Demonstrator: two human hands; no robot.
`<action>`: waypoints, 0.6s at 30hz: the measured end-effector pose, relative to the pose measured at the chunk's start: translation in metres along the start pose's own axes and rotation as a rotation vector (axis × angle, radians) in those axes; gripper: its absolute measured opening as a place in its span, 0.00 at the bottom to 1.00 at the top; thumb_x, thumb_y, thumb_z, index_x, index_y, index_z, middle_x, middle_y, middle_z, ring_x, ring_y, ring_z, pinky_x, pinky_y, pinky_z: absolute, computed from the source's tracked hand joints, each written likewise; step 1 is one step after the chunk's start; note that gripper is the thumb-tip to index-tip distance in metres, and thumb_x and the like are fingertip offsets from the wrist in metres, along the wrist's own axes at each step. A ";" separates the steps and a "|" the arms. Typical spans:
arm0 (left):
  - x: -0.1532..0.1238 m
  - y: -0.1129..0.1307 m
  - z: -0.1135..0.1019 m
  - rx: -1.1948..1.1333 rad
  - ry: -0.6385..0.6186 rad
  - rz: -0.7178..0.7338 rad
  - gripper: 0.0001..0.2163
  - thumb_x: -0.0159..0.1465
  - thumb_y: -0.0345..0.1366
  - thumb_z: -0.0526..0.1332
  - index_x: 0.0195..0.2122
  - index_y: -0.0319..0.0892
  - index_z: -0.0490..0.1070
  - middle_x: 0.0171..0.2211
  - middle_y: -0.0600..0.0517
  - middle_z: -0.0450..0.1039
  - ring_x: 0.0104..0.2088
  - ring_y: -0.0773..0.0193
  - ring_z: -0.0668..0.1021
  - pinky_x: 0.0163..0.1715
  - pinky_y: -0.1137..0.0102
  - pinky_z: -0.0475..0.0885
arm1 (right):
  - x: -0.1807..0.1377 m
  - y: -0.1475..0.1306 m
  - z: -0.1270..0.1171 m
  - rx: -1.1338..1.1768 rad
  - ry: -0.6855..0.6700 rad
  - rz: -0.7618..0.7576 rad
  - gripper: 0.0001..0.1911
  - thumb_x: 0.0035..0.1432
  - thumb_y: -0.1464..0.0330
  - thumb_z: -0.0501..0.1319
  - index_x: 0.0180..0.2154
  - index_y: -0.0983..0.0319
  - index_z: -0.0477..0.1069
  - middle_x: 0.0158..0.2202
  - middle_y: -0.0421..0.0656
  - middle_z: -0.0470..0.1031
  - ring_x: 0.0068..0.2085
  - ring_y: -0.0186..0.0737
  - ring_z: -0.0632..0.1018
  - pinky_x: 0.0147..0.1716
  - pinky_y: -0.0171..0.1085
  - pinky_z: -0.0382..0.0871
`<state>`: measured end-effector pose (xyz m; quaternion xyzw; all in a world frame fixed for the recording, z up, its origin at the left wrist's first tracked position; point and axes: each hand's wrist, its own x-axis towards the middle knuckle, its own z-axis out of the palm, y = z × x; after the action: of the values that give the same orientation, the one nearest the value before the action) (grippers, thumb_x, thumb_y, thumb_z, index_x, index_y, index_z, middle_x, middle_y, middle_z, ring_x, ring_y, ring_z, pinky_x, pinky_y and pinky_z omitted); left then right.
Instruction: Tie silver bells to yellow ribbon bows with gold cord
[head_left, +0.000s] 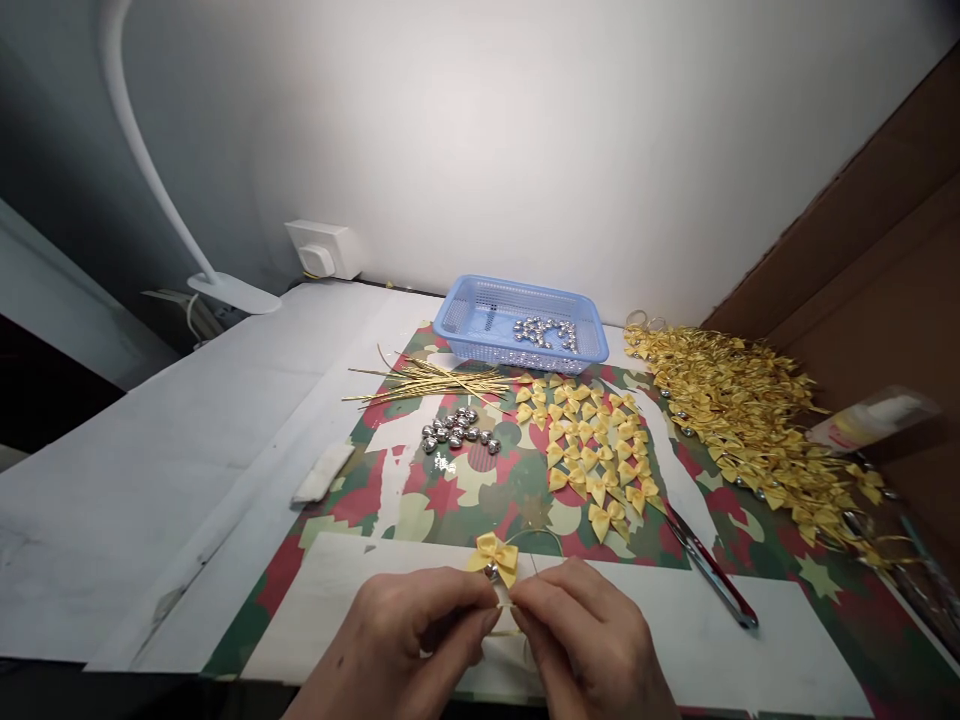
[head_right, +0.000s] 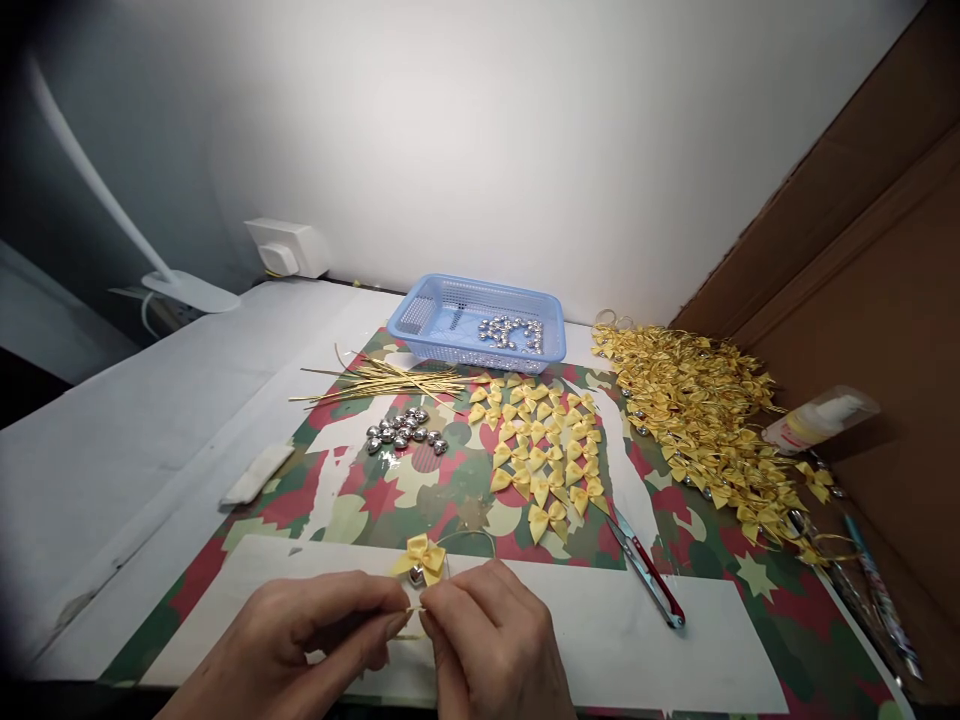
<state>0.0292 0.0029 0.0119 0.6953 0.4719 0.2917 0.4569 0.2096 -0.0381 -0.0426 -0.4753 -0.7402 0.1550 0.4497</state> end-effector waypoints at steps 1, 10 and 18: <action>0.000 0.000 0.000 -0.009 -0.002 0.002 0.09 0.62 0.34 0.65 0.27 0.47 0.84 0.19 0.55 0.80 0.19 0.63 0.76 0.21 0.74 0.71 | 0.000 0.000 0.000 -0.006 -0.015 -0.009 0.10 0.65 0.77 0.57 0.42 0.59 0.74 0.33 0.42 0.77 0.33 0.38 0.76 0.31 0.35 0.72; 0.002 -0.008 -0.005 0.034 -0.096 -0.020 0.10 0.65 0.36 0.63 0.28 0.46 0.82 0.21 0.55 0.77 0.21 0.63 0.74 0.22 0.73 0.68 | 0.003 0.002 -0.001 -0.066 -0.055 -0.063 0.09 0.64 0.79 0.57 0.39 0.61 0.72 0.31 0.42 0.75 0.31 0.38 0.74 0.29 0.35 0.68; 0.014 -0.005 -0.011 -0.090 -0.239 -0.195 0.11 0.65 0.38 0.60 0.29 0.42 0.79 0.27 0.51 0.78 0.30 0.58 0.77 0.31 0.70 0.72 | 0.008 -0.003 0.000 0.106 -0.035 0.123 0.10 0.67 0.75 0.56 0.40 0.57 0.74 0.34 0.39 0.77 0.34 0.36 0.77 0.34 0.33 0.69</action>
<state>0.0230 0.0202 0.0114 0.6549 0.4659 0.1822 0.5664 0.2066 -0.0330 -0.0368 -0.4927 -0.7079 0.2297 0.4509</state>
